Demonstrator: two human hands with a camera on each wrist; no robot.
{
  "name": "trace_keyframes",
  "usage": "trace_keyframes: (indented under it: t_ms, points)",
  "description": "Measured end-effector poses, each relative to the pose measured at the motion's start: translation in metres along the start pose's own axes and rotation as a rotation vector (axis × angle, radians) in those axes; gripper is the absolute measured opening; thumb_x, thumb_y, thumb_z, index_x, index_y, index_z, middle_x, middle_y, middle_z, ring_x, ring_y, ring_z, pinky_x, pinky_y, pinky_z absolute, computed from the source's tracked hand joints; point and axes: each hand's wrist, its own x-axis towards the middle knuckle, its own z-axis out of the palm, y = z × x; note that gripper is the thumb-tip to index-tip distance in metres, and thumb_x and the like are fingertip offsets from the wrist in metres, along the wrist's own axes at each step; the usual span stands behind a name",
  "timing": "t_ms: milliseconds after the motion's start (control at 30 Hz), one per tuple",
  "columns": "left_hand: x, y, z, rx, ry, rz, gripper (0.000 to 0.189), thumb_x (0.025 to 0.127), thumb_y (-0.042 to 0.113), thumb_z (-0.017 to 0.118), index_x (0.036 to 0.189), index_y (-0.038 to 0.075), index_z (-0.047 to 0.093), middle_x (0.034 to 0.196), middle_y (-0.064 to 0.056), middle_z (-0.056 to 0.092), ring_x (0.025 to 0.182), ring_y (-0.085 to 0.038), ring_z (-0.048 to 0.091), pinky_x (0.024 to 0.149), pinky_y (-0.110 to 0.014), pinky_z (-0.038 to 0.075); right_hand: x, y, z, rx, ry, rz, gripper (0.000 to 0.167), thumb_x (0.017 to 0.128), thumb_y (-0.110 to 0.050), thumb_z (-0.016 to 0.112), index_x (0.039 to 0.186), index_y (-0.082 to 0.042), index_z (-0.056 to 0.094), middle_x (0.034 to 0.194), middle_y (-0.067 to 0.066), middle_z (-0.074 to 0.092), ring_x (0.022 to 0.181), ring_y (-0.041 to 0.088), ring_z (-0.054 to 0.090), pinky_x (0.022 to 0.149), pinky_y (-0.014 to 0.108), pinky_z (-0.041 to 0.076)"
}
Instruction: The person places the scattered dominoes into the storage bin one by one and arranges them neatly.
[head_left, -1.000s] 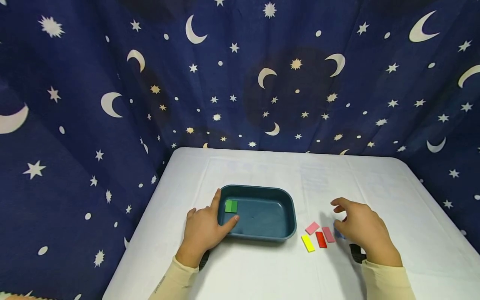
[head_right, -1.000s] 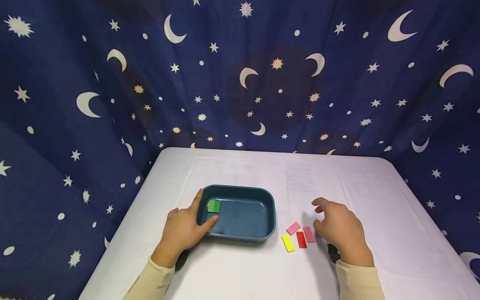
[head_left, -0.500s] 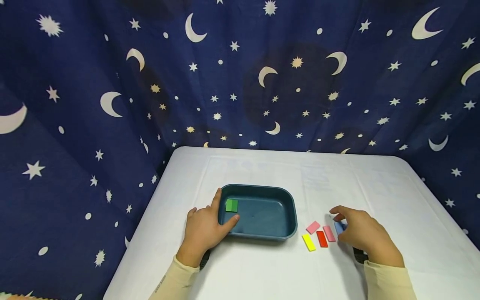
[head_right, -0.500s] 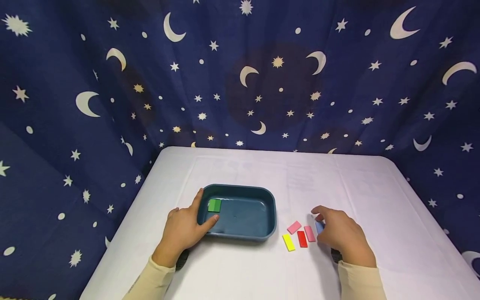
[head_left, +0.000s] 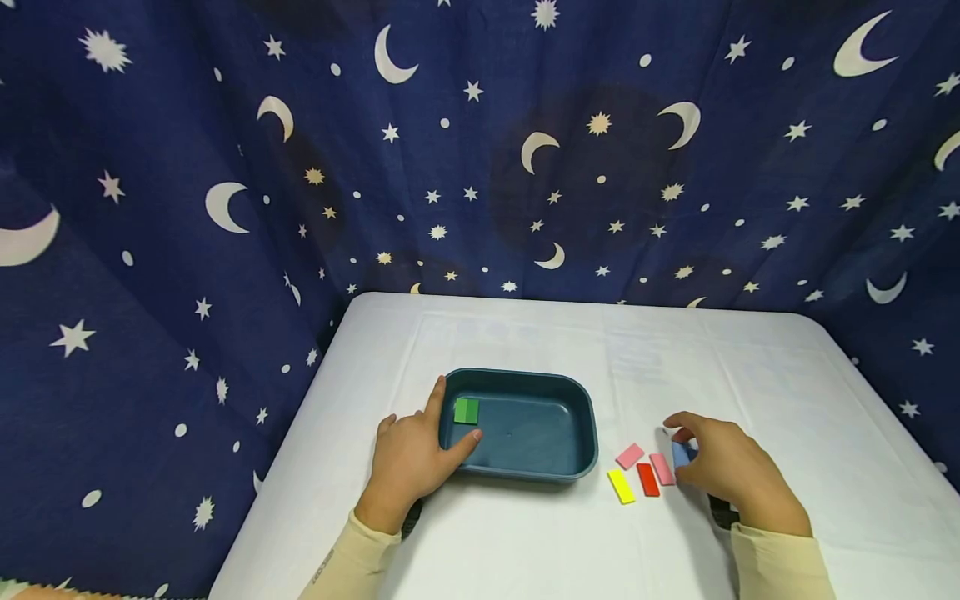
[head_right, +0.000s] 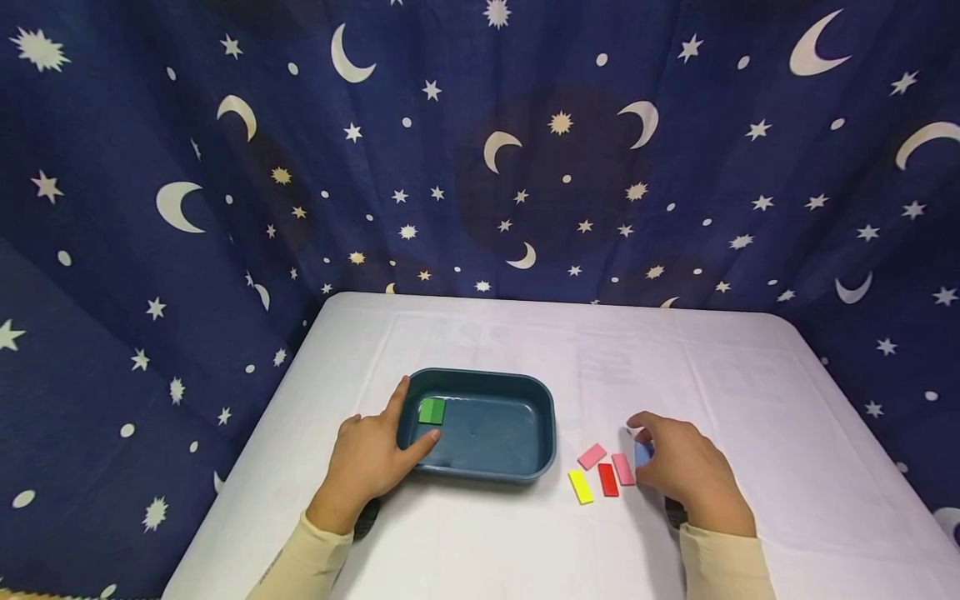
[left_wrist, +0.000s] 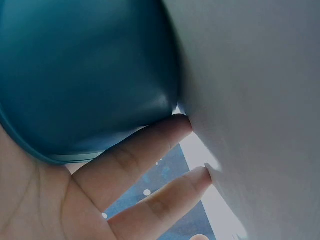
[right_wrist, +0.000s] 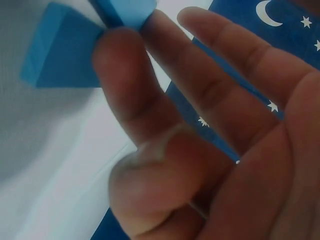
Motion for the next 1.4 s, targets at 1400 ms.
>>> trace_keyframes:
  t_ms: [1400]
  points:
    - [0.002,0.001,-0.001,0.009,-0.015,-0.006,0.109,0.090,0.092,0.035,0.169,0.016,0.029,0.089,-0.005,0.075,0.081,-0.024,0.072,0.098,-0.066,0.043,0.018,0.013,0.017,0.091,-0.058,-0.037,0.081,0.069,-0.022,0.091,0.143,-0.015,0.059,0.111,0.015,0.060,0.095,0.032,0.058,0.084,0.060,0.050]
